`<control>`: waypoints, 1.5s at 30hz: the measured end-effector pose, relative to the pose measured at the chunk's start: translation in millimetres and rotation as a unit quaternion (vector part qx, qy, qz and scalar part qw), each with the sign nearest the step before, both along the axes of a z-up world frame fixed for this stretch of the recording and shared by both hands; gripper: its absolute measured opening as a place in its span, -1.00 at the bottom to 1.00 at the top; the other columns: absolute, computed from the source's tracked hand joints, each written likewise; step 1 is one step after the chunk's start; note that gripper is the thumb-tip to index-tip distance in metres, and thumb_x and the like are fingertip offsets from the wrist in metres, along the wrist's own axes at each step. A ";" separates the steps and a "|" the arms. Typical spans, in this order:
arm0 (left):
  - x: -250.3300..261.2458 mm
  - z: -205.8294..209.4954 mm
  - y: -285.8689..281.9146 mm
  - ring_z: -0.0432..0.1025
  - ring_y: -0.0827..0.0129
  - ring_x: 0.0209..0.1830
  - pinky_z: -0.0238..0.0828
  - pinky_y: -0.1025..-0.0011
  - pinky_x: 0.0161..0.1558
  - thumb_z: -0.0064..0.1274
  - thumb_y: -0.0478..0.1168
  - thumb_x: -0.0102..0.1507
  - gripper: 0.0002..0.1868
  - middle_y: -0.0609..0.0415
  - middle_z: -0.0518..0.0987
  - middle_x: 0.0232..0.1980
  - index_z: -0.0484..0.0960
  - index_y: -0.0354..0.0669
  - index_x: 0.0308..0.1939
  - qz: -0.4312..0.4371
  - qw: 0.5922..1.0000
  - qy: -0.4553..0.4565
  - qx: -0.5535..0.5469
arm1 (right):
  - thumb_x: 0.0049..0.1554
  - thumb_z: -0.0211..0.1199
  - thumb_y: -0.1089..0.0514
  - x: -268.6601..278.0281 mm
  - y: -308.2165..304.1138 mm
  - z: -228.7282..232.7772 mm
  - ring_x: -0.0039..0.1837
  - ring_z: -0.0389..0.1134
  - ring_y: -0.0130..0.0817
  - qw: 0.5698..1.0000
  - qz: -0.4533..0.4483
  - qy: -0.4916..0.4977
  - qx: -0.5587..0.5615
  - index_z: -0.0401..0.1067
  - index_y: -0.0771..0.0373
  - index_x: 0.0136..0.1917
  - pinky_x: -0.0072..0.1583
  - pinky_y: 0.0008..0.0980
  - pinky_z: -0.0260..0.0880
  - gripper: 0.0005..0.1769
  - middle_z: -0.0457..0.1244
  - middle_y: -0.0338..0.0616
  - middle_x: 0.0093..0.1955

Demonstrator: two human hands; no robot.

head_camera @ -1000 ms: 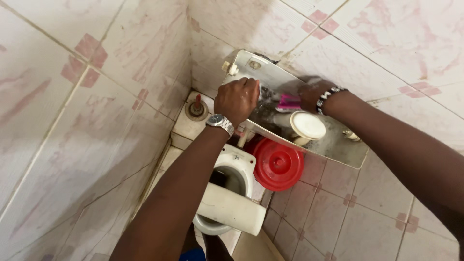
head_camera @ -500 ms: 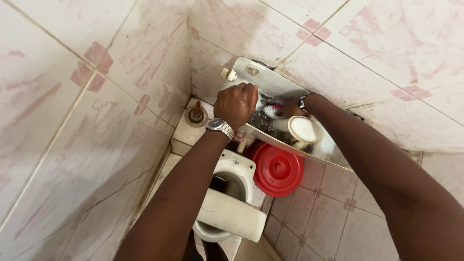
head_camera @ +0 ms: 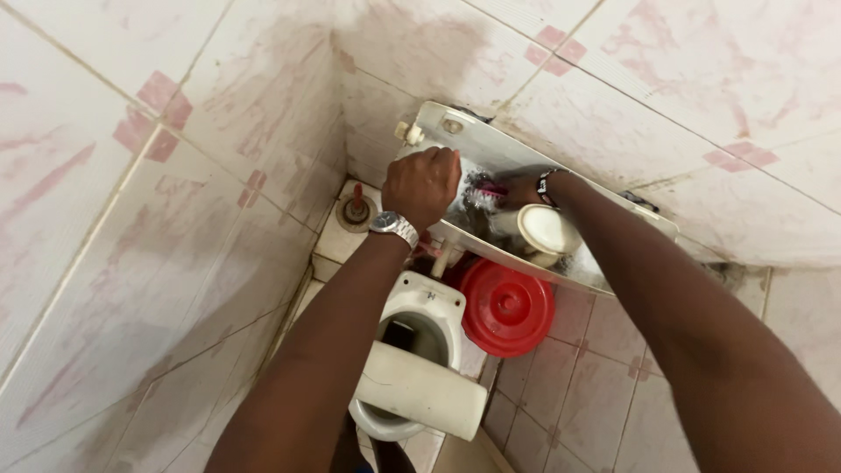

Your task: The person scrubs the inside of a toilet cistern using a pink sponge and a white cup. They repeatedly wipe the interior surfaces and rinse the sponge with water from the cup.

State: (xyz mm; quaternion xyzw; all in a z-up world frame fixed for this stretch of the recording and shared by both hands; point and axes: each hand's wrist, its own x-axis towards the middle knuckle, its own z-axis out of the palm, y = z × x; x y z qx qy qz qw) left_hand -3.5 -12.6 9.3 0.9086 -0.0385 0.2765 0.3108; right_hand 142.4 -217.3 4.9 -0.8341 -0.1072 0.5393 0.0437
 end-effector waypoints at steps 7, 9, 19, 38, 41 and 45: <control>-0.7 9.5 -4.2 0.48 0.01 -0.57 0.43 0.08 -0.46 -0.06 -0.15 0.40 -0.63 -0.11 0.57 -0.47 0.55 -0.21 -0.47 -0.015 0.999 0.039 -0.002 | 0.14 0.16 -0.17 -18.8 -68.3 57.7 0.42 0.24 -0.22 0.992 -0.078 -0.079 0.053 0.14 -0.06 0.56 0.28 -0.14 0.40 -0.25 0.16 -0.15 0.49; 0.7 15.2 -3.4 0.47 -0.01 -0.57 0.41 0.08 -0.48 -0.06 -0.14 0.41 -0.62 -0.12 0.57 -0.49 0.54 -0.22 -0.49 -0.011 0.998 0.059 0.012 | 0.16 0.16 -0.18 -21.6 -91.6 62.7 0.42 0.24 -0.21 0.987 -0.083 -0.118 0.074 0.11 -0.03 0.58 0.26 -0.14 0.40 -0.23 0.16 -0.12 0.50; 4.9 15.0 -13.6 0.46 -0.05 -0.55 0.39 0.05 -0.46 0.02 -0.17 0.40 -0.62 -0.12 0.55 -0.49 0.50 -0.20 -0.52 -0.007 1.000 0.017 0.022 | 0.13 0.29 -0.17 -124.7 -109.4 130.3 -0.05 0.48 -0.18 0.892 -0.143 -0.417 0.104 0.27 0.02 0.47 0.02 -0.15 0.48 -0.30 0.33 -0.09 0.27; -1.1 29.8 -14.7 0.41 -0.06 -0.56 0.34 0.05 -0.46 -0.05 -0.17 0.43 -0.58 -0.12 0.50 -0.51 0.47 -0.20 -0.53 -0.038 0.998 0.043 0.027 | 0.13 0.36 -0.09 -158.4 -121.8 99.3 0.15 0.33 -0.18 0.747 0.129 -0.608 0.236 0.47 -0.02 0.36 0.23 -0.09 0.37 -0.47 0.36 -0.17 0.35; 1.0 28.2 -15.5 0.41 -0.06 -0.56 0.35 0.05 -0.45 -0.04 -0.15 0.42 -0.58 -0.12 0.50 -0.52 0.47 -0.19 -0.54 -0.027 0.998 0.057 0.020 | 0.10 0.36 -0.09 -143.2 -89.5 90.5 0.17 0.34 -0.17 0.752 0.158 -0.596 0.233 0.47 0.01 0.36 0.20 -0.05 0.35 -0.44 0.37 -0.21 0.32; 1.1 24.1 -15.1 0.42 -0.06 -0.55 0.34 0.03 -0.44 -0.04 -0.15 0.43 -0.58 -0.11 0.51 -0.51 0.48 -0.17 -0.54 -0.035 0.997 0.056 0.040 | 0.07 0.32 -0.11 -150.8 -110.7 89.9 0.20 0.34 -0.18 0.752 0.168 -0.593 0.236 0.47 0.00 0.35 0.27 -0.10 0.32 -0.42 0.36 -0.20 0.37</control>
